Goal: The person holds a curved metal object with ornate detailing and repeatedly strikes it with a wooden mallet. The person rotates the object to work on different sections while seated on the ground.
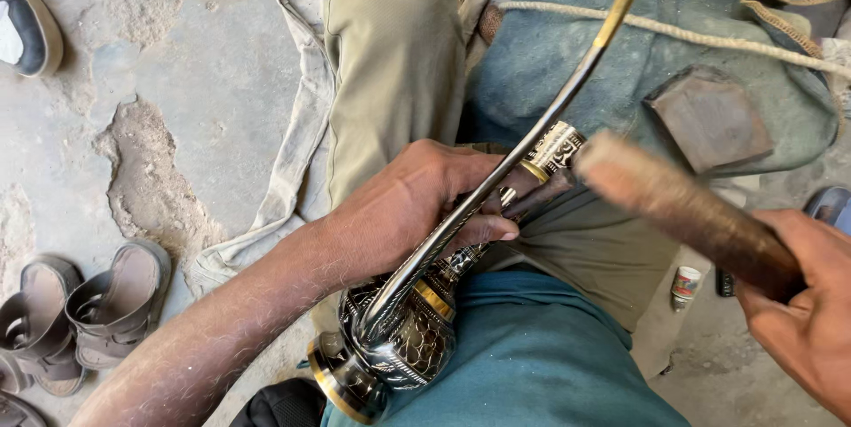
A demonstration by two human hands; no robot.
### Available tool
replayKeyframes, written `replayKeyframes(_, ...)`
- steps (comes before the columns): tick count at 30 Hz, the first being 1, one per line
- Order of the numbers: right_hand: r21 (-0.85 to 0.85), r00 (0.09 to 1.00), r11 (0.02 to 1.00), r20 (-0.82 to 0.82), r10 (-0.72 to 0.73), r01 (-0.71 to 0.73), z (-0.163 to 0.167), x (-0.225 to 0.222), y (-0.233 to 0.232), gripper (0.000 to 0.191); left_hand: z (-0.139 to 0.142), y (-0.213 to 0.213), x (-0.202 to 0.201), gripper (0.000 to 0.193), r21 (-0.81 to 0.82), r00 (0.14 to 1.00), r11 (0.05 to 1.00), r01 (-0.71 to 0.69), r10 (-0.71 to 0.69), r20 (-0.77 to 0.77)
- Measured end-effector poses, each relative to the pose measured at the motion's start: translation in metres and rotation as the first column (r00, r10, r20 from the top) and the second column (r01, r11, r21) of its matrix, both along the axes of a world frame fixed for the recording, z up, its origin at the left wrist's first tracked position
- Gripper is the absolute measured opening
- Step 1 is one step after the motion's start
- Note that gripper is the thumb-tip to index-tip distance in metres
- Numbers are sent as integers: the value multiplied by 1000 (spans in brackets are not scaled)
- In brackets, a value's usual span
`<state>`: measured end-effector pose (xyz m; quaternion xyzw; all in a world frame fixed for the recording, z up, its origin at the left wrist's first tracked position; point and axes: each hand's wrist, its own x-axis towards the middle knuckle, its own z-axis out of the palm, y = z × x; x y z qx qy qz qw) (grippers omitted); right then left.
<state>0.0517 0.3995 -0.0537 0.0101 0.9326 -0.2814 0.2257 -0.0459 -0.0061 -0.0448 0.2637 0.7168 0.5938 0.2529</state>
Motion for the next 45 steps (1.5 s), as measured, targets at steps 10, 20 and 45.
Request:
replayKeyframes(10,22,946,951,-114,-305,309,-5,-11,-5,29,3,2,-5,32,-76,992,997,-18,27,127)
replayKeyframes(20,7,985,985,-33,-172,172,14,-32,-22,41,5,5,0,32,-108,993,989,-101,107,56)
replayKeyframes(45,75,980,995,-196,-46,62,32,-19,-40,37,5,6,-10,32,-18,998,998,-54,54,23)
